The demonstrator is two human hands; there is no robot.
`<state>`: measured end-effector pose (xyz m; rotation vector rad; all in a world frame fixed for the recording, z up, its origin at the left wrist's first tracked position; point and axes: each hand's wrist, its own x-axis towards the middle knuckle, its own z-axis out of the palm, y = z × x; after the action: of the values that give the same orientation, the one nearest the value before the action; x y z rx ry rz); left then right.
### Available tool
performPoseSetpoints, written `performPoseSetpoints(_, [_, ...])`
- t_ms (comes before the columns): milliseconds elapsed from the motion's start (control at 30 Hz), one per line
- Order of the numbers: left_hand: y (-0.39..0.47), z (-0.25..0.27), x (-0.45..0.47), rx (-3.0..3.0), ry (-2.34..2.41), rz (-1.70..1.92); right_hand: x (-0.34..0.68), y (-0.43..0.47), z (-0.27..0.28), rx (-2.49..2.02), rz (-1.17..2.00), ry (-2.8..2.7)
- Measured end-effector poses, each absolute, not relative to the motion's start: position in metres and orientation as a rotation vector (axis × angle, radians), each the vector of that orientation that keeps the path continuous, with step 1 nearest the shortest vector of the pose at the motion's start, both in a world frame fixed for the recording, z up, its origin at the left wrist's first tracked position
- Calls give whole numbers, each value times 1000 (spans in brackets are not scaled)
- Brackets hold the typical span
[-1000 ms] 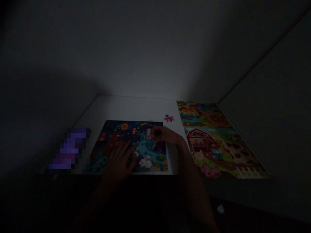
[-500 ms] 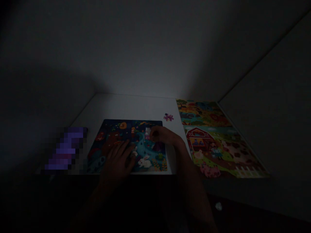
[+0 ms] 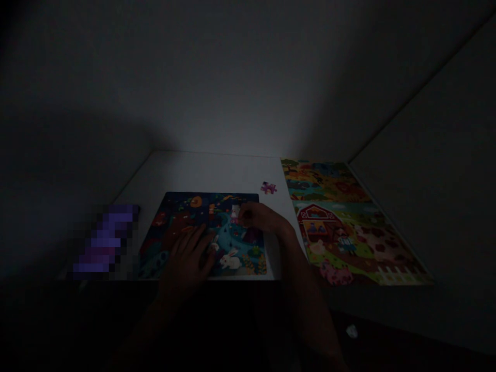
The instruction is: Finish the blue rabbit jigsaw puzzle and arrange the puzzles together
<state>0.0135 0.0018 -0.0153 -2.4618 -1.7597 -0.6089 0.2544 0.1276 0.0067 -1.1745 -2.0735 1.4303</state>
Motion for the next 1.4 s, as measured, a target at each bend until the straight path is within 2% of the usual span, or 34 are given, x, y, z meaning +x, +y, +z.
performPoseSetpoints(233, [1, -17, 13, -2457, -1724, -620, 252, 126, 12, -1145, 1352, -2159])
performPoseSetpoints(467, [1, -15, 14, -2454, -1734, -635, 239, 123, 7, -1206, 1133, -2162])
performPoseSetpoints(733, [0, -17, 14, -2460, -1776, -666, 241, 123, 4, -1202, 1189, -2207])
performPoseSetpoints(800, [0, -17, 14, -2455, -1773, -672, 249, 129, 5, -1223, 1084, -2143])
performPoseSetpoints(967, [0, -18, 14, -2422, -1749, -652, 281, 158, -5, -1565, 472, -1534])
performPoseSetpoints(1033, [0, -19, 14, -2425, -1740, -645, 290, 166, -14, -1711, 334, -1504])
performPoseSetpoints(1200, [3, -23, 12, -2437, -1725, -663, 294, 170, -30, -1839, 265, -1705])
performPoseSetpoints(1400, [3, -25, 12, -2414, -1698, -691, 297, 170, -24, -1887, 347, -1587])
